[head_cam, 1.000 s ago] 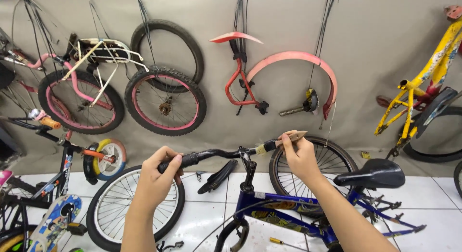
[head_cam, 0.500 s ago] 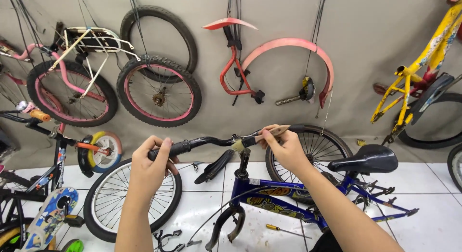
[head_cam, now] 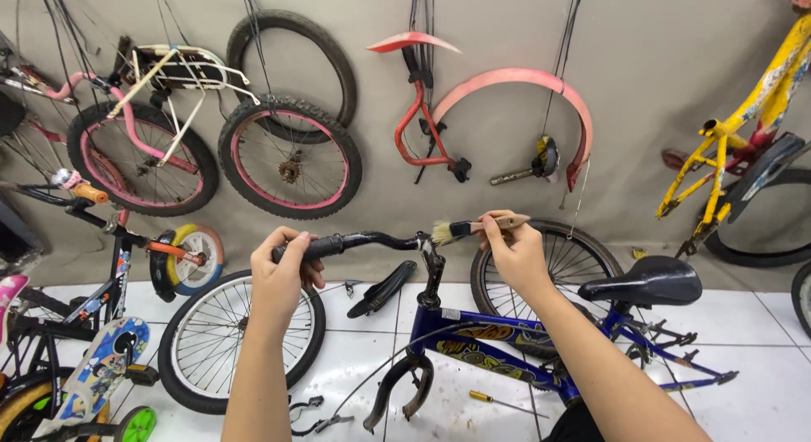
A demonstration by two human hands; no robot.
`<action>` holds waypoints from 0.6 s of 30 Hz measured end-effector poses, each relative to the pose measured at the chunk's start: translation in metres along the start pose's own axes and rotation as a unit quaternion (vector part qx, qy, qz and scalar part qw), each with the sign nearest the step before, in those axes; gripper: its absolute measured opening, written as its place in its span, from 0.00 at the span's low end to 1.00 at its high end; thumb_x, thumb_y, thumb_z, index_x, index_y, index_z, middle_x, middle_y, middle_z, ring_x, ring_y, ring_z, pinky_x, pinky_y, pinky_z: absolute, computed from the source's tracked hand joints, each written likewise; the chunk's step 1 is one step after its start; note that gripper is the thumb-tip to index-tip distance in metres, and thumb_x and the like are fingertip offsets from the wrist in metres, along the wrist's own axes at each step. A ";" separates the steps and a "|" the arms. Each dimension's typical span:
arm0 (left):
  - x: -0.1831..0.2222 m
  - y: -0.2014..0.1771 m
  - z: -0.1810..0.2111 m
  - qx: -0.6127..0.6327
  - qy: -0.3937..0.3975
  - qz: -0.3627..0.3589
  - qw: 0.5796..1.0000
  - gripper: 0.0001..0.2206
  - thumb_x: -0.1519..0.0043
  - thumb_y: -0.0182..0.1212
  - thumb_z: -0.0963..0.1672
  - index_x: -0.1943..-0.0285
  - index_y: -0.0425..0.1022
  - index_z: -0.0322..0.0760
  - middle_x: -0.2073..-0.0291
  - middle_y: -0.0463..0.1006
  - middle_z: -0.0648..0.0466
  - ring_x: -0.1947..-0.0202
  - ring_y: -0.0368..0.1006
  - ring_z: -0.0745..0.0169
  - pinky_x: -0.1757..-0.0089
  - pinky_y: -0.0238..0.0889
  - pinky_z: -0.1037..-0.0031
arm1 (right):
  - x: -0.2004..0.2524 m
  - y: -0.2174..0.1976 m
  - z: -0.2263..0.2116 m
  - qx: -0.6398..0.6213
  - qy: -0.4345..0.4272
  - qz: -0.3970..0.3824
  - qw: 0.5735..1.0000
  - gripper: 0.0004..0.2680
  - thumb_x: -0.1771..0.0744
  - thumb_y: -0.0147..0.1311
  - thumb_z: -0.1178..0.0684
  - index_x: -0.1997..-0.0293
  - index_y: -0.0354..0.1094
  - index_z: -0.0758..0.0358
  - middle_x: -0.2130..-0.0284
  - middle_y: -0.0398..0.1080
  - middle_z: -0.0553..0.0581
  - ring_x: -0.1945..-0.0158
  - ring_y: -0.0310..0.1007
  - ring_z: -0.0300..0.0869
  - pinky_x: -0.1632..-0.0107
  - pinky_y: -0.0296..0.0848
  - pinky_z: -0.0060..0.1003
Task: The person is using a small brush to apply a substance to the handlebar stem of a bicycle and adjusting the handlebars.
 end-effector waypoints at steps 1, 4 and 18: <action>0.000 -0.001 -0.001 0.001 0.003 0.001 1.000 0.11 0.31 0.52 0.43 0.62 0.76 0.30 0.84 0.73 0.43 0.88 0.73 0.57 0.80 0.64 0.77 | -0.001 0.001 -0.001 0.000 -0.004 0.000 1.000 0.07 0.28 0.51 0.54 0.58 0.74 0.65 0.73 0.79 0.60 0.72 0.79 0.41 0.62 0.77 0.36; 0.002 -0.002 -0.002 0.018 0.024 0.000 1.000 0.10 0.32 0.53 0.42 0.63 0.75 0.27 0.85 0.73 0.41 0.89 0.72 0.55 0.82 0.62 0.76 | 0.000 0.008 0.003 -0.095 0.013 -0.045 0.994 0.09 0.28 0.49 0.53 0.59 0.75 0.65 0.76 0.77 0.57 0.73 0.76 0.38 0.62 0.76 0.33; 0.006 -0.003 -0.005 0.013 0.029 -0.003 0.999 0.09 0.33 0.53 0.42 0.62 0.76 0.28 0.84 0.73 0.42 0.88 0.72 0.55 0.81 0.64 0.74 | -0.002 0.007 0.012 -0.084 0.034 -0.030 0.995 0.10 0.27 0.47 0.53 0.62 0.73 0.66 0.77 0.76 0.58 0.74 0.76 0.40 0.64 0.76 0.35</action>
Point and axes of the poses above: each hand's wrist, its own x-axis away from the middle knuckle, its own y-axis out of the palm, z = x × y, the point moved 6 cm from there along -x, towards the middle knuckle
